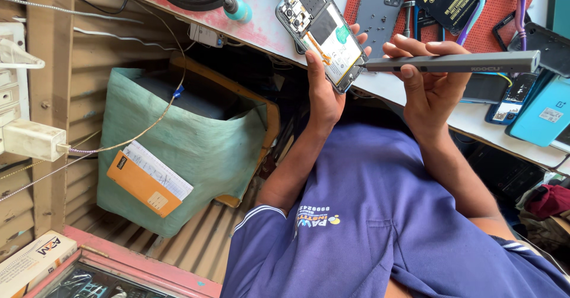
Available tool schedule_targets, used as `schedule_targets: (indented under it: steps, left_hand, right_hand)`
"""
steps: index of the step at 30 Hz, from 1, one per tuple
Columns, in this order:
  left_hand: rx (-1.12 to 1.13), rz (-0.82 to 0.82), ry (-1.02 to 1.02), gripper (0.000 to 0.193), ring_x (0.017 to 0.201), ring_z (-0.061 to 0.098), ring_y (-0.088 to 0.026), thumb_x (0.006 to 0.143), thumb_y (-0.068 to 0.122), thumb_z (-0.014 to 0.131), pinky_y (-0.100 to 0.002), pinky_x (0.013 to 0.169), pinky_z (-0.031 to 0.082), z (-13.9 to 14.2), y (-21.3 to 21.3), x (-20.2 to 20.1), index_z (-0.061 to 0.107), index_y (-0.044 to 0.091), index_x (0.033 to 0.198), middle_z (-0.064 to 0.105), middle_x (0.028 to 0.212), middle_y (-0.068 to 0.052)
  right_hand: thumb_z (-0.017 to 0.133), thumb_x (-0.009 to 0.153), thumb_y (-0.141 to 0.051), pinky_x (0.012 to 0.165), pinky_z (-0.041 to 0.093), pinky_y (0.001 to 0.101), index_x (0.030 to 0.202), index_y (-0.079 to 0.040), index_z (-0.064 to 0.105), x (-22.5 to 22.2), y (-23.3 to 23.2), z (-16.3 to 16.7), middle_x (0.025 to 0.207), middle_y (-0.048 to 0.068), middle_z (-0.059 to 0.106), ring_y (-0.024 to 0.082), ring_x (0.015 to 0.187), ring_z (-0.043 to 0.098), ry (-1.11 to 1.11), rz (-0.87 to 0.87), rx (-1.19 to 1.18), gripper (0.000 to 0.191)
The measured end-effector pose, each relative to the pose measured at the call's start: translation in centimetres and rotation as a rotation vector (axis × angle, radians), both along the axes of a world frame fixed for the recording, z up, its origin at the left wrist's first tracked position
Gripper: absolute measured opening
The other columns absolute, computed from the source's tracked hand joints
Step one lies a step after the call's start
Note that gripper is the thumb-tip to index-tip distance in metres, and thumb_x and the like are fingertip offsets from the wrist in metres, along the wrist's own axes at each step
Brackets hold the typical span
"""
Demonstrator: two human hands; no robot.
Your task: The person uses a metal prying tool to separate the back cover from a smartphone. They then use a plastic card to pry along the edges and lift the back cover off, exposing the internal components.
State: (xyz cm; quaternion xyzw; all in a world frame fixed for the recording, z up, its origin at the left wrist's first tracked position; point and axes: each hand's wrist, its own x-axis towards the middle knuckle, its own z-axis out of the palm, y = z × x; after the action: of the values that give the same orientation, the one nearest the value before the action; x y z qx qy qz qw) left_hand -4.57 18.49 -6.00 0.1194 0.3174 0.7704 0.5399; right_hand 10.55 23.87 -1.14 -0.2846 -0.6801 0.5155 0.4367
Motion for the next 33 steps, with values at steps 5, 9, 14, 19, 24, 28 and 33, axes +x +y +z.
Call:
schedule_targets:
  steps: [5, 9, 14, 19, 24, 28, 33]
  left_hand:
    - [0.004, 0.023, -0.011, 0.086, 0.142, 0.052, -0.035, 0.109, 0.066, 0.029, -0.052, 0.12, 0.048, -0.1, 0.2, 0.3, 0.024, -0.001, 0.163, 0.047, 0.152, -0.026]
    - [-0.002, 0.018, -0.008, 0.086, 0.142, 0.051, -0.035, 0.108, 0.066, 0.029, -0.051, 0.121, 0.048, -0.1, 0.1, 0.3, 0.022, 0.0, 0.163, 0.046, 0.152, -0.025]
    - [0.004, 0.021, -0.02, 0.086, 0.142, 0.051, -0.035, 0.109, 0.066, 0.028, -0.051, 0.12, 0.048, -0.1, 0.2, 0.3, 0.023, -0.001, 0.163, 0.047, 0.152, -0.025]
    - [-0.001, 0.016, -0.019, 0.085, 0.142, 0.052, -0.035, 0.109, 0.065, 0.028, -0.051, 0.12, 0.048, -0.1, 0.1, 0.3, 0.023, 0.0, 0.163, 0.046, 0.152, -0.026]
    - [-0.003, -0.001, -0.036, 0.084, 0.141, 0.052, -0.035, 0.109, 0.064, 0.026, -0.051, 0.12, 0.048, 0.0, 0.0, 0.2, 0.023, 0.0, 0.163, 0.047, 0.152, -0.025]
    - [-0.011, -0.016, -0.04, 0.083, 0.141, 0.052, -0.035, 0.11, 0.064, 0.026, -0.051, 0.119, 0.048, 0.0, 0.0, 0.1, 0.022, 0.0, 0.164, 0.047, 0.151, -0.026]
    - [-0.02, -0.031, -0.062, 0.082, 0.139, 0.053, -0.036, 0.11, 0.063, 0.026, -0.051, 0.118, 0.049, -0.3, 0.1, 0.0, 0.021, 0.001, 0.164, 0.047, 0.151, -0.026]
  right_hand:
    - [0.055, 0.121, -0.003, 0.113, 0.062, 0.0414, 0.141, -0.008, 0.03, 0.1, -0.1, -0.2, 0.14, 0.027, 0.063, 0.031, 0.128, 0.069, 0.003, -0.001, 0.011, 0.032]
    - [0.054, 0.119, -0.002, 0.111, 0.062, 0.0413, 0.144, -0.008, 0.031, 0.0, 0.0, -0.2, 0.139, 0.027, 0.063, 0.032, 0.127, 0.069, -0.009, 0.003, 0.028, 0.034]
    - [0.054, 0.119, -0.001, 0.112, 0.062, 0.0413, 0.143, -0.008, 0.031, 0.1, -0.1, 0.0, 0.139, 0.028, 0.062, 0.032, 0.128, 0.068, -0.005, 0.013, 0.025, 0.034]
    - [0.055, 0.119, -0.001, 0.112, 0.061, 0.0414, 0.143, -0.008, 0.031, 0.1, -0.1, 0.0, 0.139, 0.028, 0.063, 0.031, 0.127, 0.069, -0.002, 0.013, 0.019, 0.034]
    - [0.055, 0.118, -0.001, 0.112, 0.06, 0.0412, 0.142, -0.008, 0.031, 0.4, 0.2, -0.3, 0.139, 0.028, 0.063, 0.031, 0.128, 0.069, -0.005, 0.035, 0.041, 0.035]
    - [0.056, 0.117, -0.001, 0.11, 0.06, 0.0406, 0.141, -0.008, 0.03, 0.9, 0.5, -0.7, 0.14, 0.029, 0.061, 0.032, 0.128, 0.068, -0.015, 0.073, 0.043, 0.036]
    - [0.056, 0.116, -0.001, 0.109, 0.06, 0.0417, 0.141, -0.009, 0.029, 1.3, 0.8, -1.2, 0.14, 0.03, 0.06, 0.033, 0.127, 0.068, -0.004, 0.112, 0.03, 0.037]
